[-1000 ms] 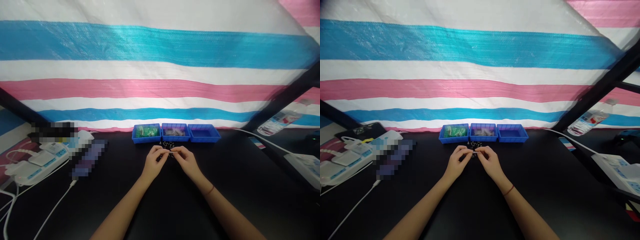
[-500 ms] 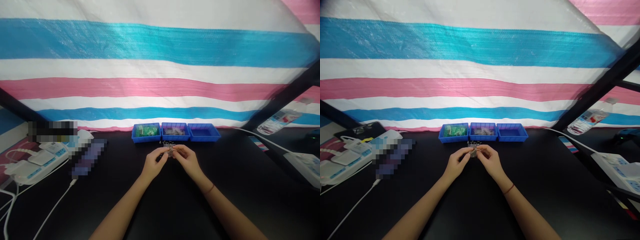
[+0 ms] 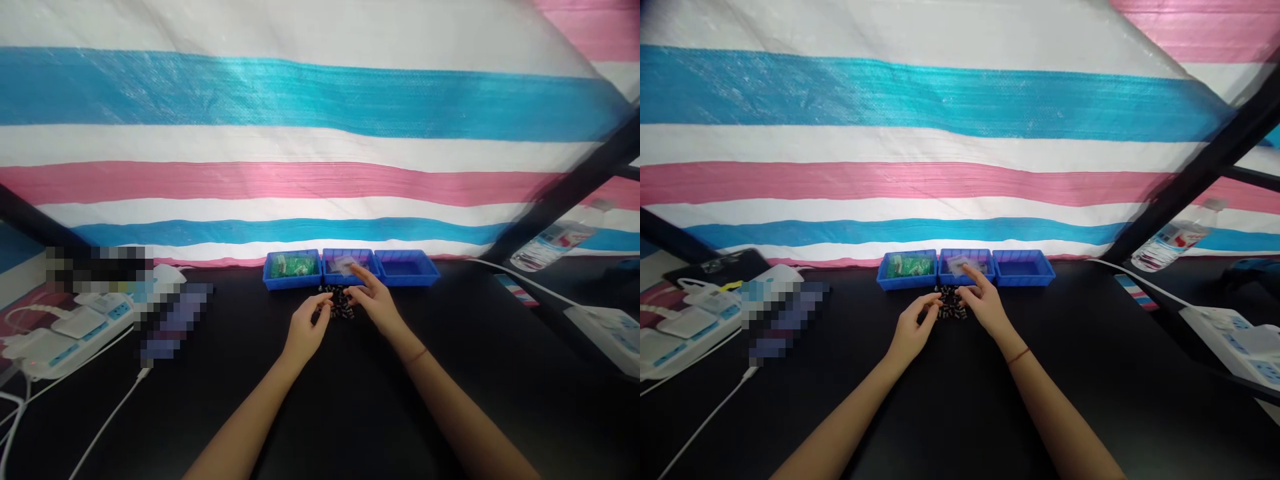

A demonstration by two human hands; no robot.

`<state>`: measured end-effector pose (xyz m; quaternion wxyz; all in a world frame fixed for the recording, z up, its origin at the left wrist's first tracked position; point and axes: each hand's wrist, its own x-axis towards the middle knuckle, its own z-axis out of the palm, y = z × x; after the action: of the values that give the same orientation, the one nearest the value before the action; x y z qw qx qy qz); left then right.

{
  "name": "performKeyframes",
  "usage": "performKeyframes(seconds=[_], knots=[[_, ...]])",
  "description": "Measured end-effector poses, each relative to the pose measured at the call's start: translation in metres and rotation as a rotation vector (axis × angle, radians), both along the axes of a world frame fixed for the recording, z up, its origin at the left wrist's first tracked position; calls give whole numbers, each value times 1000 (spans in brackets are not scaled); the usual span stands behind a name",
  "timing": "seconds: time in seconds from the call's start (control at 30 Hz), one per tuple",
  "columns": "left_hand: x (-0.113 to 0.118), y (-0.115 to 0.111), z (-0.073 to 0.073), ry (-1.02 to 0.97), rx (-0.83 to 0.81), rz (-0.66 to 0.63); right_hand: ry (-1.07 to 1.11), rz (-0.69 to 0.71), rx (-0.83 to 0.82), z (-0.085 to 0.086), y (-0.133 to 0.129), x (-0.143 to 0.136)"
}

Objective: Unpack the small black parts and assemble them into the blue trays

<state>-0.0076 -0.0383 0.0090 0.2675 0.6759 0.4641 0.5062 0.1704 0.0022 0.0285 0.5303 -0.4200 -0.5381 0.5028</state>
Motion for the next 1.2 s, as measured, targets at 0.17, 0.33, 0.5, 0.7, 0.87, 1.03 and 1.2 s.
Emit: performKeyframes(seconds=[0.17, 0.33, 0.5, 0.7, 0.87, 1.03, 1.2], knots=[[-6, 4, 2, 206, 104, 70, -158, -54, 17, -5, 6, 7], [-22, 10, 4, 593, 120, 68, -515, -186, 177, -10, -3, 30], [-32, 15, -3, 699, 20, -21, -897, 19, 268, -5, -11, 41], [-24, 17, -10, 603, -9, -40, -873, 138, 301, -4, -20, 25], [-15, 20, -12, 633, 56, 90, -875, 152, 367, -3, -21, 16], [-9, 25, -12, 676, 94, 16, -932, 207, 362, 2, -12, 18], [-4, 30, -12, 634, 102, 45, -869, 106, 338, -7, -10, 16]])
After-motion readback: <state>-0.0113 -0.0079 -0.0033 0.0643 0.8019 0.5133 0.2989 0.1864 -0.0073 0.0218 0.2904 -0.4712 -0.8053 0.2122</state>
